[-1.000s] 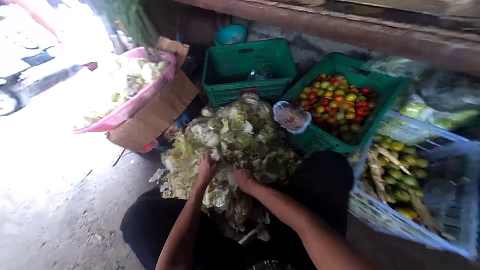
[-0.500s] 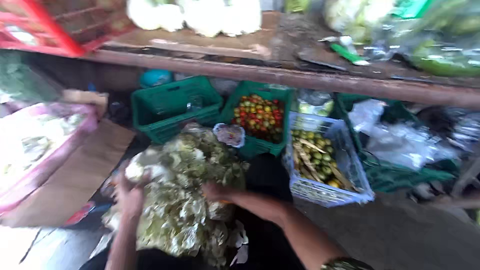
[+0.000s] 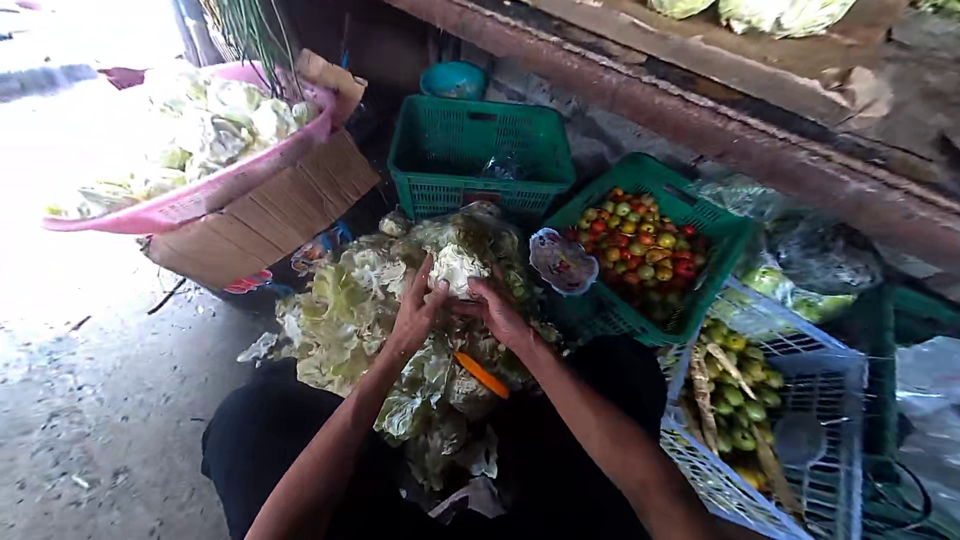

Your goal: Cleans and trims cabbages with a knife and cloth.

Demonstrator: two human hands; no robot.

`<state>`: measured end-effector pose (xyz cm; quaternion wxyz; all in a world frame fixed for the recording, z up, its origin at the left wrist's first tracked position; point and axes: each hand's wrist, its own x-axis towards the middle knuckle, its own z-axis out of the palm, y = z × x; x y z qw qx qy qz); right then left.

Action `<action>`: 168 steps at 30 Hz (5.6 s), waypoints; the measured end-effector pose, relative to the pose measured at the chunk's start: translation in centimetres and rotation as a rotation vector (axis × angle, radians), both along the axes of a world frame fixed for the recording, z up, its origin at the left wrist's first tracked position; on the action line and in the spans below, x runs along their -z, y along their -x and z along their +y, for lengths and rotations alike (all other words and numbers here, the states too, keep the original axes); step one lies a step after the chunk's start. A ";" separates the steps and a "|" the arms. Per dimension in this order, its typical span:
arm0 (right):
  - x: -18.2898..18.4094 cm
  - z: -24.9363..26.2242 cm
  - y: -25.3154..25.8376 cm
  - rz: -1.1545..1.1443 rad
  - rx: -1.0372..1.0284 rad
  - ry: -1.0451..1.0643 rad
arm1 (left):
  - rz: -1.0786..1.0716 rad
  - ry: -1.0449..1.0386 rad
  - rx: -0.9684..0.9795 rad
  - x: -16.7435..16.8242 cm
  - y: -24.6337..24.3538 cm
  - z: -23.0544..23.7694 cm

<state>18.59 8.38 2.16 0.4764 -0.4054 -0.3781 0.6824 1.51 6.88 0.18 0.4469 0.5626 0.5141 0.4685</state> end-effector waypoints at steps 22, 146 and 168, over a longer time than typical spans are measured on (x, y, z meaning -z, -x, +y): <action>2.7 0.6 0.5 -0.192 0.034 0.018 | -0.308 0.293 -0.144 0.1 -0.4 1.2; 4.2 0.0 0.4 -0.283 0.131 -0.120 | 0.527 -0.129 -0.170 -0.3 0.3 1.2; 2.3 -2.2 -2.1 -0.575 -0.183 -0.104 | -0.057 0.324 -0.066 1.6 -2.2 -6.3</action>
